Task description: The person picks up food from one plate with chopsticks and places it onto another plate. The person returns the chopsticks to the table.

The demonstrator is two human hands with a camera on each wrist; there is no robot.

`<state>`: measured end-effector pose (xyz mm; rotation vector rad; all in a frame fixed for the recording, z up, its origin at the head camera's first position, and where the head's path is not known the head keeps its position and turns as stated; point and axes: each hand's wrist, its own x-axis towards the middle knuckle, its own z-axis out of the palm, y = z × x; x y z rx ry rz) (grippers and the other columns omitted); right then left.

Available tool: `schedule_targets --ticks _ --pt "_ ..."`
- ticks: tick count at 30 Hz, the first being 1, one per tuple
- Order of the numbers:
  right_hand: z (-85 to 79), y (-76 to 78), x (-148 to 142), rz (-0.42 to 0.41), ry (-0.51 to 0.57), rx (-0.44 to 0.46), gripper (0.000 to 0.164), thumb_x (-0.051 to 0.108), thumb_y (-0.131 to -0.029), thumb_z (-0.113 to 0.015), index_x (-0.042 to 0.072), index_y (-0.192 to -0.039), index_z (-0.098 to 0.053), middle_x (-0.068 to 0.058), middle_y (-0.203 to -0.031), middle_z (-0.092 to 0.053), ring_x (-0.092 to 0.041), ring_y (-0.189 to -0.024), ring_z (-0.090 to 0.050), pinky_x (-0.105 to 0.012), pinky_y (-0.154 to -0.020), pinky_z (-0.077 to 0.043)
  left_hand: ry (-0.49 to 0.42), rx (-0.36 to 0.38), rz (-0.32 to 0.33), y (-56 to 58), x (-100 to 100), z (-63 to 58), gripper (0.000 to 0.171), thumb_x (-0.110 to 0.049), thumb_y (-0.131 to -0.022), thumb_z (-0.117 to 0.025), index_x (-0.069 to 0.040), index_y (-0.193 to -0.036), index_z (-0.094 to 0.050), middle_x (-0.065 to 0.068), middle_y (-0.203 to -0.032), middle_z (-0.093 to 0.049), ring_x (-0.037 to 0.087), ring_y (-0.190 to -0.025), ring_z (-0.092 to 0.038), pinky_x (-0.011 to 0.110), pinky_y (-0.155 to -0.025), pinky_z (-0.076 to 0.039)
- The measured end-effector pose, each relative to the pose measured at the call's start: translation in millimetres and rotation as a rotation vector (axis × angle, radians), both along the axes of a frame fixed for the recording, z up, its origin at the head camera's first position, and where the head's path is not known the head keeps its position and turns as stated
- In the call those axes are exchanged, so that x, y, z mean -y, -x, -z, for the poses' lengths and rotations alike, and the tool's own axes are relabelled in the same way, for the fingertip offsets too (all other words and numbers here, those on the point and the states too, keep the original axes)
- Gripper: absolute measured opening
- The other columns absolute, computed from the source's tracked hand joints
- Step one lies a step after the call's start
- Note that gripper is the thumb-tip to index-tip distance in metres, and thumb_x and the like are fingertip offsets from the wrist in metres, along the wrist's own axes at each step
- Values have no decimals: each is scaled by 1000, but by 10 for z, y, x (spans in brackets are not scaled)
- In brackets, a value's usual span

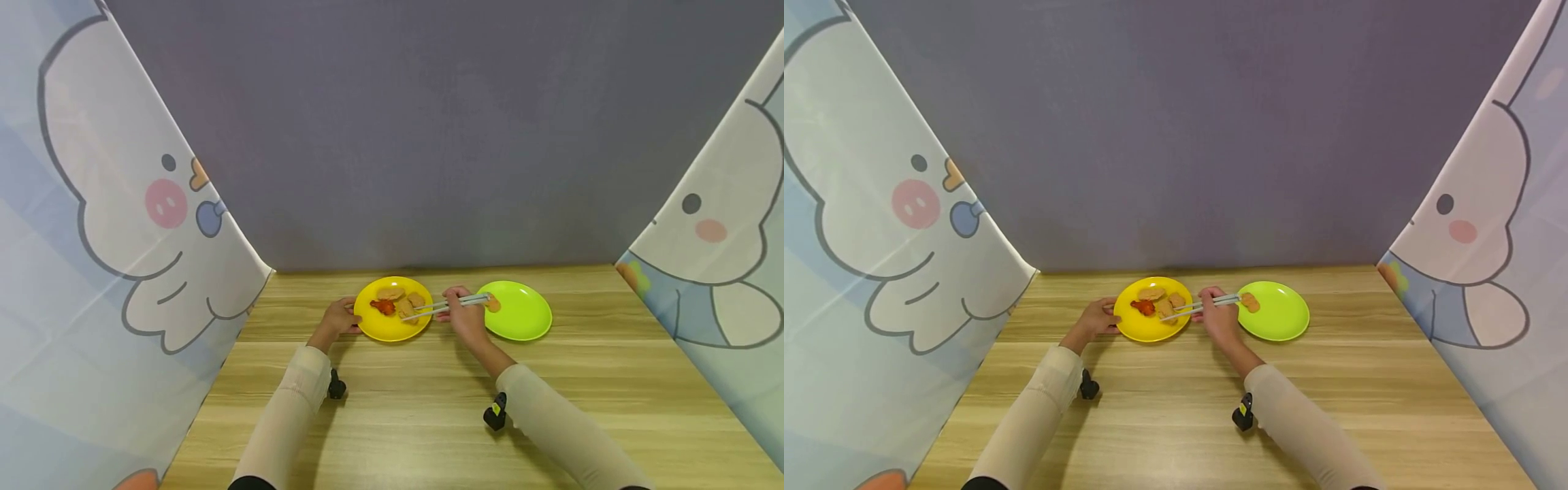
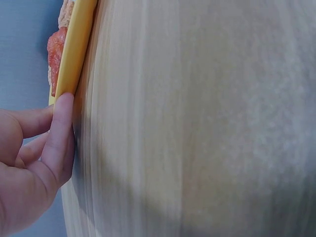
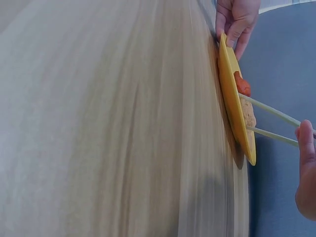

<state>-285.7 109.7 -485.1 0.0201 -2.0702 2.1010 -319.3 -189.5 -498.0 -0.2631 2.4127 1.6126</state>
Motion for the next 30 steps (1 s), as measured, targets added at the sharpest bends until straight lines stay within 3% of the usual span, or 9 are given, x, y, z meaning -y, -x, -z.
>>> schedule_targets --ticks 6,9,18,25,30 --pt "-18 -5 -6 8 -33 -7 27 18 -106 -52 -4 -107 -68 -30 -90 -63 -24 -65 -75 -58 -72 -62 -3 -6 -5 -6 0 -1 61 7 -93 -66 -7 -150 -48 23 -122 -57 18 -78 -68 34 -72 -67" --pt "-21 -9 -19 19 -17 7 27 18 -107 -52 -4 -108 -68 -33 -93 -62 -23 -65 -75 -60 -73 -61 -4 -10 -5 -11 -4 -7 61 7 -93 -66 -7 -150 -49 23 -122 -58 17 -78 -67 34 -71 -67" --pt "-13 6 -42 32 42 17 28 16 -106 -53 -8 -109 -67 -36 -100 -60 -20 -63 -75 -41 -62 -66 -9 -1 0 15 3 14 61 6 -94 -66 -8 -150 -48 23 -125 -57 17 -79 -68 34 -72 -67" --pt "-7 13 -78 37 58 23 28 17 -107 -52 -8 -111 -66 -35 -102 -61 -13 -59 -73 -45 -65 -65 -11 5 2 15 5 6 61 6 -94 -65 -9 -151 -48 22 -124 -56 17 -79 -68 34 -72 -67" --pt "-13 22 -126 48 67 12 29 17 -107 -51 -8 -111 -65 -40 -103 -62 -10 -57 -72 -29 -59 -65 -10 1 -4 15 9 21 61 6 -93 -66 -8 -150 -49 21 -122 -56 17 -79 -68 33 -70 -67"
